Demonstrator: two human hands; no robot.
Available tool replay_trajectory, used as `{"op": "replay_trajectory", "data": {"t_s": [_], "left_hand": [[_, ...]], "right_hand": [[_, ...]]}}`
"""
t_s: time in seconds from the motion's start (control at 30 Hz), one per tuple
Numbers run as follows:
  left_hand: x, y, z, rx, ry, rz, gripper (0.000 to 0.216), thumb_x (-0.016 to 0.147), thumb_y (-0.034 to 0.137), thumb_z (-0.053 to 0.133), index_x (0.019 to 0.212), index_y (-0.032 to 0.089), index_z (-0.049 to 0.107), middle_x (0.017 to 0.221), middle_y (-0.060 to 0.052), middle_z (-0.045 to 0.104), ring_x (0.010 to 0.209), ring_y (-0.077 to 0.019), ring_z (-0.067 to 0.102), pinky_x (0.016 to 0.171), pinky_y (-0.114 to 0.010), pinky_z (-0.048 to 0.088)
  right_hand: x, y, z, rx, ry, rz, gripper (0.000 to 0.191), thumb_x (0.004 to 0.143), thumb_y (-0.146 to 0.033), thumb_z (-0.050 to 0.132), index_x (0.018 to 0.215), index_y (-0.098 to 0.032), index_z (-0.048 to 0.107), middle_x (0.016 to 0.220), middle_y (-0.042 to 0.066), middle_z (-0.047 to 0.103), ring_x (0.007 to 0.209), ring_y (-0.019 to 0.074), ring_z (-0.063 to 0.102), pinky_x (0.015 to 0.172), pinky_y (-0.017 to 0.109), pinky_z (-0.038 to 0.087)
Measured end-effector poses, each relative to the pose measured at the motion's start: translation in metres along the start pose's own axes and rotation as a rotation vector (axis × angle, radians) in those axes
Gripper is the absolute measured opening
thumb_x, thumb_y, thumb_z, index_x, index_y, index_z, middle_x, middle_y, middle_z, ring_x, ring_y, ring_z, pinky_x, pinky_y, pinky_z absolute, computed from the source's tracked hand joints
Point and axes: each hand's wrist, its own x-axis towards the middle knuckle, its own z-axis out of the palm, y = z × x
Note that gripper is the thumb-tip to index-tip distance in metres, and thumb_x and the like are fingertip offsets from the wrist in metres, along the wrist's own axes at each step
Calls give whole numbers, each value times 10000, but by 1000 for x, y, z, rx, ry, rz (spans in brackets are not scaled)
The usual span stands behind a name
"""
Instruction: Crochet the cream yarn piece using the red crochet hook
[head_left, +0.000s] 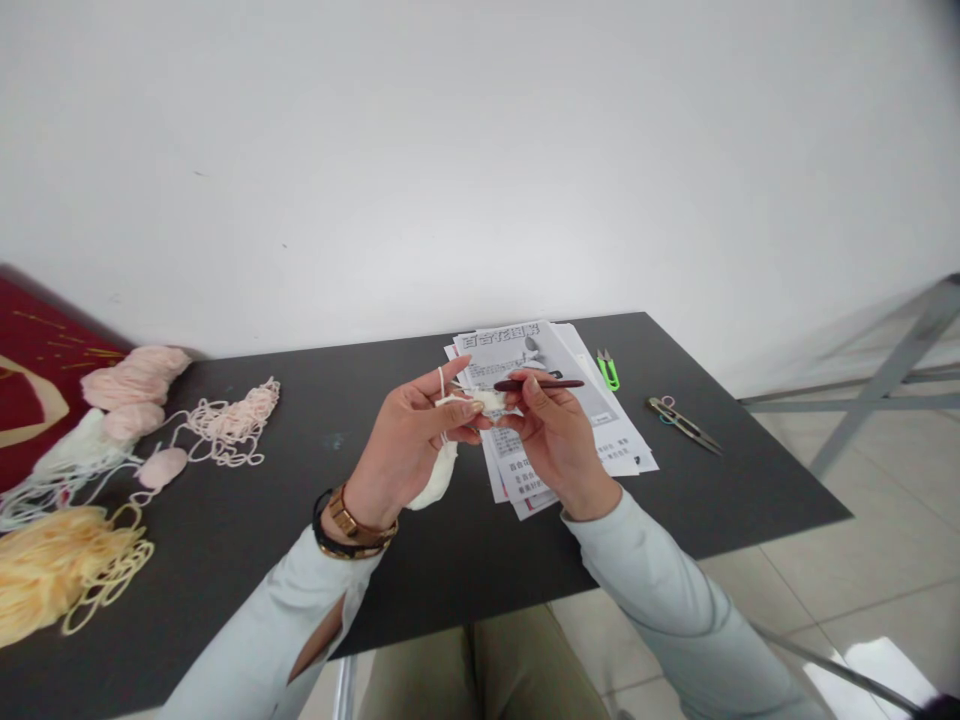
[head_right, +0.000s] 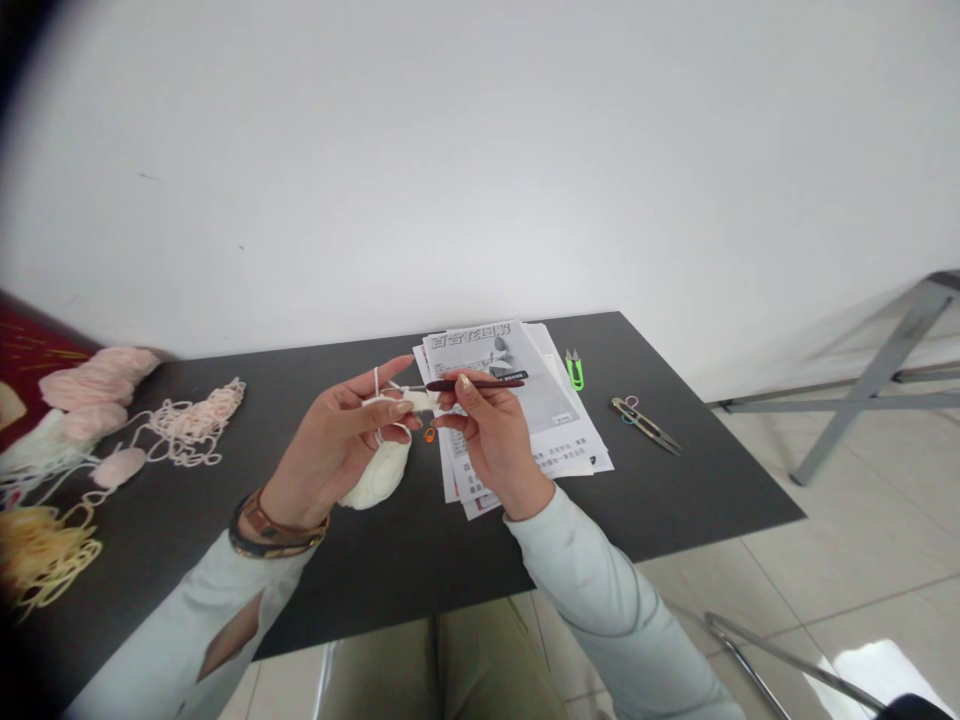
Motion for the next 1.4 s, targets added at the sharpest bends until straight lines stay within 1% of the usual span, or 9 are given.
{"op": "replay_trajectory", "data": {"t_s": [0.2, 0.33, 0.5, 0.6, 0.8, 0.93, 1.1, 1.23, 1.4], "left_hand": [[-3, 2, 0, 73, -61, -24, 608, 693, 113, 782, 1274, 114, 603, 693, 9, 679, 617, -124, 684, 515, -189, 570], [-5, 4, -1, 103, -63, -60, 594, 693, 99, 779, 1263, 121, 614, 706, 12, 670, 609, -122, 684, 503, -185, 572], [-6, 8, -1, 146, -67, -95, 530, 687, 97, 786, 1199, 125, 655, 727, -1, 694, 593, -121, 690, 501, -180, 572], [-5, 8, -1, 168, -80, -102, 509, 672, 118, 806, 1164, 140, 678, 698, 10, 689, 592, -118, 690, 498, -164, 563], [-4, 6, -2, 221, -79, -103, 440, 675, 144, 807, 1103, 140, 706, 694, -1, 699, 562, -108, 668, 505, -172, 551], [-5, 6, -2, 243, -64, -98, 472, 676, 143, 802, 1136, 147, 693, 700, 3, 699, 546, -107, 662, 510, -185, 549], [-5, 4, -3, 248, -54, -76, 551, 673, 124, 798, 1205, 158, 658, 708, 10, 701, 551, -106, 665, 514, -186, 544], [-3, 3, -2, 257, -45, -71, 569, 667, 138, 801, 1214, 131, 648, 713, 2, 702, 562, -116, 669, 535, -208, 552], [-3, 3, 2, 296, -11, -66, 742, 666, 138, 794, 1355, 94, 523, 683, 15, 679, 560, -107, 654, 547, -204, 545]], "right_hand": [[0, -6, -1, 25, -7, 34, 224, 720, -386, 800, 819, -204, 712, 633, -44, 624, 577, 65, 584, 521, 145, 589], [0, -11, -1, 12, -4, 9, 221, 729, -382, 792, 802, -195, 699, 641, -46, 597, 573, 59, 552, 494, 132, 565], [0, -17, -3, -83, -18, -73, 211, 763, -398, 756, 772, -203, 675, 687, -40, 583, 584, 68, 531, 496, 159, 569], [-1, -19, -4, -151, -22, -144, 208, 787, -400, 733, 764, -203, 672, 723, -32, 591, 594, 66, 538, 509, 156, 565], [-2, -20, -7, -258, -81, -305, 166, 850, -371, 675, 794, -215, 676, 686, -41, 587, 551, 73, 555, 529, 202, 573], [-4, -21, -8, -345, -65, -348, 168, 855, -382, 666, 813, -219, 664, 741, -32, 626, 565, 85, 589, 531, 226, 568], [-9, -22, -6, -423, -35, -389, 173, 855, -406, 657, 812, -239, 668, 774, -15, 628, 605, 114, 611, 557, 268, 551], [-12, -22, -5, -491, -65, -463, 140, 874, -378, 638, 830, -250, 673, 808, -7, 623, 615, 126, 623, 563, 283, 526], [-15, -25, -4, -625, -120, -530, 118, 916, -294, 584, 856, -260, 680, 787, 1, 621, 663, 143, 612, 607, 297, 483]]}}
